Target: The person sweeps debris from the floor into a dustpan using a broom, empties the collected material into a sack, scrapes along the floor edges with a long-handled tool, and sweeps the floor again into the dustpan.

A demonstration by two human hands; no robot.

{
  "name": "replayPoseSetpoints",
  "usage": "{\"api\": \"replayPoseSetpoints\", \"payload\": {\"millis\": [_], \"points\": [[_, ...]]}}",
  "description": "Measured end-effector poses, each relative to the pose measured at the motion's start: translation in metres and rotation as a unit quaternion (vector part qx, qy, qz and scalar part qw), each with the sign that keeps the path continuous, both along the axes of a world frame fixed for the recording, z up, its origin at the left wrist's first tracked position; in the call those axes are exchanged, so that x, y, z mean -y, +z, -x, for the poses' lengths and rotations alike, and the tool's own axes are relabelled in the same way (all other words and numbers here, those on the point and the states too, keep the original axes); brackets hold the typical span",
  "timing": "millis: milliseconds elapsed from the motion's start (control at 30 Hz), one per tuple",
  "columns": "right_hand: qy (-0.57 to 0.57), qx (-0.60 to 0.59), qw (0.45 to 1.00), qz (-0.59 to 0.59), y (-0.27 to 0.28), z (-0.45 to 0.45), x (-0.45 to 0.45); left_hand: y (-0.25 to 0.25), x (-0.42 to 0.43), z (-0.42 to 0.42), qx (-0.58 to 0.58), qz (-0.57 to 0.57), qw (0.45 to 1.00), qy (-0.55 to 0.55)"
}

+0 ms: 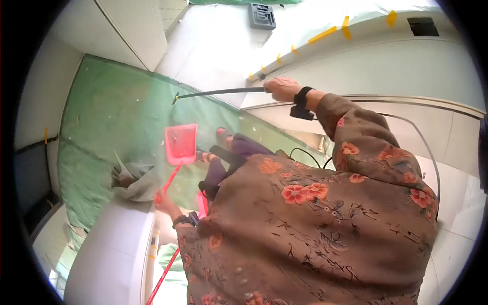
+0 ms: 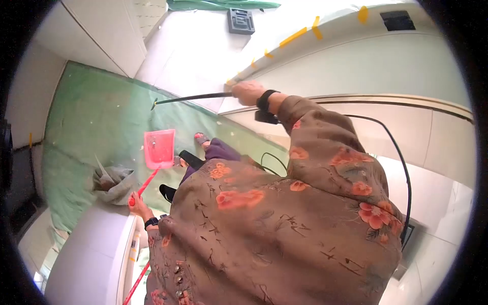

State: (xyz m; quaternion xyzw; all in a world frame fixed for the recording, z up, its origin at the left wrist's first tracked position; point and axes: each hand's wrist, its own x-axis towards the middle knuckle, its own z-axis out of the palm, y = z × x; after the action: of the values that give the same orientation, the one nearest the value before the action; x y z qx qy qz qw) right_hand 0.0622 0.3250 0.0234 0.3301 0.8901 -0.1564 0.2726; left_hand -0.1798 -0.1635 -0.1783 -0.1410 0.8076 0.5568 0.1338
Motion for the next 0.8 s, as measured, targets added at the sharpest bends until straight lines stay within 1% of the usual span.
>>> {"api": "replayPoseSetpoints", "payload": {"millis": [33,100,133,167,267,300,367,400,433,467,500,533,567,600,667,800], "points": [[-0.003,0.039,0.999,-0.013,0.015,-0.005,-0.004,0.004,-0.003,0.001,0.001,-0.002,1.0,-0.006],[-0.001,0.041,0.999,-0.023,0.016,-0.018,-0.021,0.011,-0.008,0.003,-0.001,0.056,0.997,-0.046],[0.006,0.049,0.998,-0.037,0.017,-0.024,-0.036,0.005,-0.01,0.001,-0.002,0.05,0.998,-0.049],[0.046,0.077,0.995,-0.053,0.002,-0.03,-0.054,-0.002,-0.009,0.0,-0.011,0.042,0.998,-0.05],[0.053,0.105,0.99,-0.085,-0.004,-0.036,-0.087,-0.012,-0.017,-0.002,-0.011,0.024,0.998,-0.064],[0.032,0.104,0.989,-0.099,0.001,-0.036,-0.089,-0.004,-0.012,-0.001,-0.003,0.032,0.998,-0.061],[0.039,0.081,0.991,-0.099,-0.006,-0.041,-0.103,0.007,-0.015,-0.002,0.0,0.063,0.996,-0.063],[0.045,0.067,0.991,-0.102,-0.003,-0.044,-0.111,0.009,-0.017,-0.002,-0.003,0.059,0.996,-0.066],[0.059,0.089,0.99,-0.093,0.0,-0.046,-0.12,0.011,-0.017,-0.004,-0.003,0.048,0.996,-0.069],[0.056,0.088,0.99,-0.099,0.005,-0.049,-0.127,0.012,-0.023,-0.005,-0.005,0.036,0.997,-0.068],[0.021,0.098,0.986,-0.13,0.009,-0.047,-0.129,0.021,-0.03,-0.007,0.004,-0.002,0.999,-0.054],[-0.014,0.108,0.981,-0.16,0.01,-0.046,-0.131,0.018,-0.033,-0.007,0.002,-0.002,0.999,-0.054],[-0.037,0.062,0.977,-0.202,-0.004,-0.056,-0.138,0.013,-0.03,-0.009,-0.002,-0.014,0.999,-0.05],[-0.015,0.14,0.972,-0.187,-0.012,-0.057,-0.153,0.011,-0.024,-0.011,-0.006,-0.024,0.999,-0.045],[-0.025,0.151,0.965,-0.214,-0.011,-0.06,-0.16,0.009,-0.025,-0.014,-0.003,-0.024,0.999,-0.042],[-0.06,0.159,0.96,-0.222,0.004,-0.073,-0.183,0.005,-0.016,-0.009,-0.003,-0.006,0.998,-0.055]]}}
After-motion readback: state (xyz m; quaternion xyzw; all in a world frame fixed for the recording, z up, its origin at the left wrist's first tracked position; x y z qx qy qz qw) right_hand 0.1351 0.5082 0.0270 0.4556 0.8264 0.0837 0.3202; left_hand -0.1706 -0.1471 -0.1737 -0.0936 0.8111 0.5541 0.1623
